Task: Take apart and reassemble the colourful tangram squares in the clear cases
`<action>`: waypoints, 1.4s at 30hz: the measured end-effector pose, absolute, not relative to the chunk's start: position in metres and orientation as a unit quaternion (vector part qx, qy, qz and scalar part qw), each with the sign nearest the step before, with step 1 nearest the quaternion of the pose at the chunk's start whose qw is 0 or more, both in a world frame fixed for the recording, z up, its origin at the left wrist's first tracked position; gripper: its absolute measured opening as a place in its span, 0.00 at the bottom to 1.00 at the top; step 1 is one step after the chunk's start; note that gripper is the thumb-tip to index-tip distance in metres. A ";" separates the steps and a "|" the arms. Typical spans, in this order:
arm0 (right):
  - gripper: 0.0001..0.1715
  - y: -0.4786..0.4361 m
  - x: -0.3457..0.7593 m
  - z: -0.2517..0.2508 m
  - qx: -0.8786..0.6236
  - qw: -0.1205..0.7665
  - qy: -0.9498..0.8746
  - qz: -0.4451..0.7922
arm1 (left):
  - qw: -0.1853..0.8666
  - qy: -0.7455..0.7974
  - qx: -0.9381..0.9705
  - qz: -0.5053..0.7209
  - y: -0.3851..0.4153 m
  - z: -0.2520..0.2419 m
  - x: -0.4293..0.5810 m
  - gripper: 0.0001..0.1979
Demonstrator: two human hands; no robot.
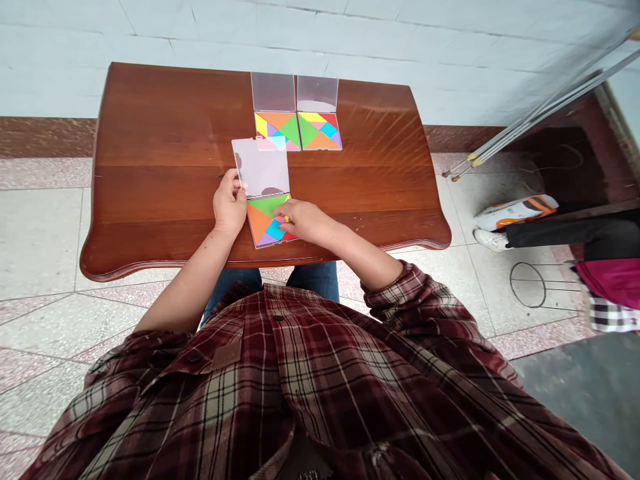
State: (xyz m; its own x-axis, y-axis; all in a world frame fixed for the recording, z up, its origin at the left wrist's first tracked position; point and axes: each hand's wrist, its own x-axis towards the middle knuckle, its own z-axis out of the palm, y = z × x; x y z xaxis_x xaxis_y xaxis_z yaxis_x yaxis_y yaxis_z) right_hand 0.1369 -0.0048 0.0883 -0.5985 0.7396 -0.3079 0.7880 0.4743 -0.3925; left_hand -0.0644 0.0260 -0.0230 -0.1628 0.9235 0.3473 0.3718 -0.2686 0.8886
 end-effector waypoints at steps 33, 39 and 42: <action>0.15 -0.024 0.110 0.072 0.553 0.050 0.788 -0.266 | 0.250 0.560 0.574 0.543 0.030 -0.027 -0.063 0.13; 0.20 -0.032 0.108 0.085 0.566 0.077 0.793 -0.211 | 0.253 0.550 0.579 0.547 0.030 -0.027 -0.063 0.13; 0.18 -0.044 0.101 0.091 0.572 0.101 0.795 -0.174 | 0.251 0.555 0.575 0.545 0.029 -0.026 -0.063 0.12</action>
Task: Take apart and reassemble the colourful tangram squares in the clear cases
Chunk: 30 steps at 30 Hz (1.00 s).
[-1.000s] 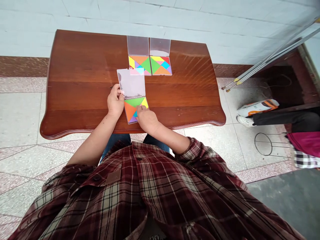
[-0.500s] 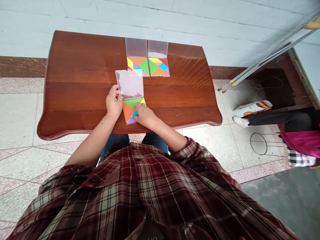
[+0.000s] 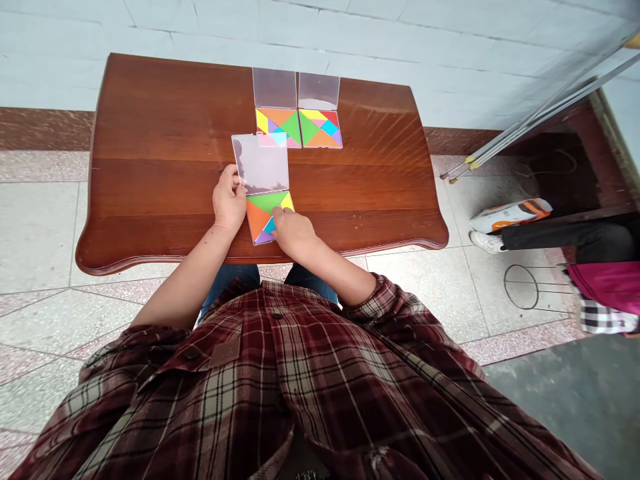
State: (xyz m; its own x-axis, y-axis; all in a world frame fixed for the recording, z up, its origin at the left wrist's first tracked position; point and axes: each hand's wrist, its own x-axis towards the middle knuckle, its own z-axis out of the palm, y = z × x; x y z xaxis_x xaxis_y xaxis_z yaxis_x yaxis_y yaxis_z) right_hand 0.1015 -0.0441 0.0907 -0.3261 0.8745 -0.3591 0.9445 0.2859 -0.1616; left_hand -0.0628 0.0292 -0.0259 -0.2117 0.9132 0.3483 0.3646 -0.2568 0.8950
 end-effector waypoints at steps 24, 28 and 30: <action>0.14 -0.021 0.114 0.074 0.576 0.029 0.766 -0.285 | 0.251 0.553 0.578 0.545 0.029 -0.025 -0.062 0.11; 0.04 -0.012 0.133 0.069 0.558 -0.055 0.751 -0.349 | 0.254 0.559 0.581 0.534 0.030 -0.027 -0.063 0.11; 0.05 -0.007 0.154 0.065 0.574 -0.121 0.721 -0.369 | 0.255 0.557 0.580 0.538 0.031 -0.028 -0.064 0.11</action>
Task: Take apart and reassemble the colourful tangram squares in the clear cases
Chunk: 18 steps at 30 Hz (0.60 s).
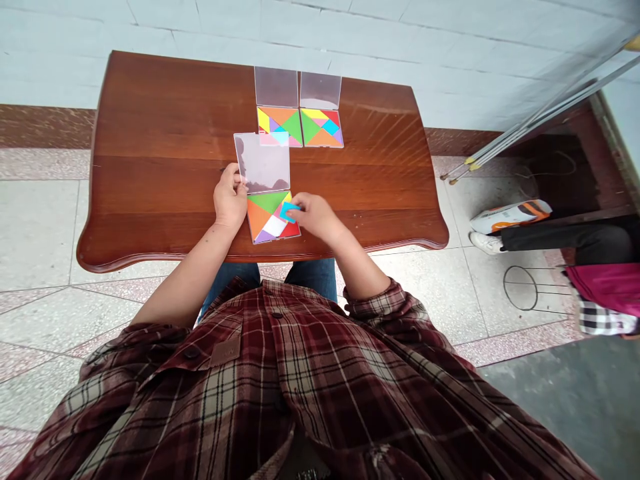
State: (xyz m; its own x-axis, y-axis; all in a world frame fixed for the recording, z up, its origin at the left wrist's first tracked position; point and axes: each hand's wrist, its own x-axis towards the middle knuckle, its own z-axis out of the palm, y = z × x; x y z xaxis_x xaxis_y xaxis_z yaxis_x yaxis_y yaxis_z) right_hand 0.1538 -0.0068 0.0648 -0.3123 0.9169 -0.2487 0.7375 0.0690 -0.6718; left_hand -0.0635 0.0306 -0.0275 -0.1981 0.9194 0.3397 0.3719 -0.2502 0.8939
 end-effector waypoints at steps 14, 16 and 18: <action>0.22 -0.019 0.168 0.069 -0.639 0.083 -0.743 0.180 | 0.247 0.551 0.579 0.548 0.032 -0.033 -0.066 0.12; 0.27 -0.020 0.148 0.068 -0.602 0.050 -0.773 0.193 | 0.246 0.553 0.579 0.546 0.033 -0.034 -0.067 0.13; 0.30 -0.019 0.135 0.065 -0.597 0.023 -0.783 0.173 | 0.247 0.556 0.580 0.542 0.033 -0.034 -0.067 0.13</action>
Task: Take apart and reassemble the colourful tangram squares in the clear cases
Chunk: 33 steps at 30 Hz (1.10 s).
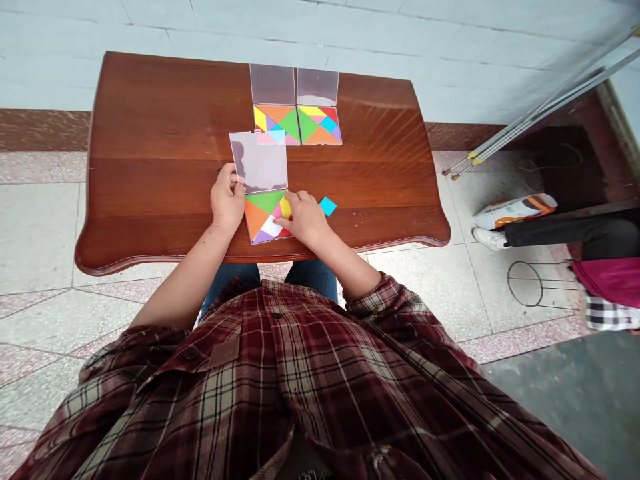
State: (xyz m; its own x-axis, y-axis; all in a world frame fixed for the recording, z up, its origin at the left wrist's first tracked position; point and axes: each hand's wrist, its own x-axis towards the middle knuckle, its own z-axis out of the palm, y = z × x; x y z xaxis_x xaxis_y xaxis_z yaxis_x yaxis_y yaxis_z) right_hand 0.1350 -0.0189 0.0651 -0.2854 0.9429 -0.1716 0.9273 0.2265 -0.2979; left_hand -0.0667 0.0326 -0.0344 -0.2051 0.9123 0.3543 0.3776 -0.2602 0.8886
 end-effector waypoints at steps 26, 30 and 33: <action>0.24 -0.001 0.183 0.074 -0.667 0.006 -0.741 0.070 | 0.242 0.550 0.587 0.543 0.032 -0.029 -0.065 0.10; 0.19 -0.002 0.210 0.068 -0.685 -0.024 -0.724 0.075 | 0.247 0.550 0.584 0.543 0.032 -0.029 -0.065 0.10; 0.19 -0.008 0.207 0.072 -0.681 -0.016 -0.727 0.082 | 0.246 0.545 0.588 0.545 0.033 -0.031 -0.066 0.10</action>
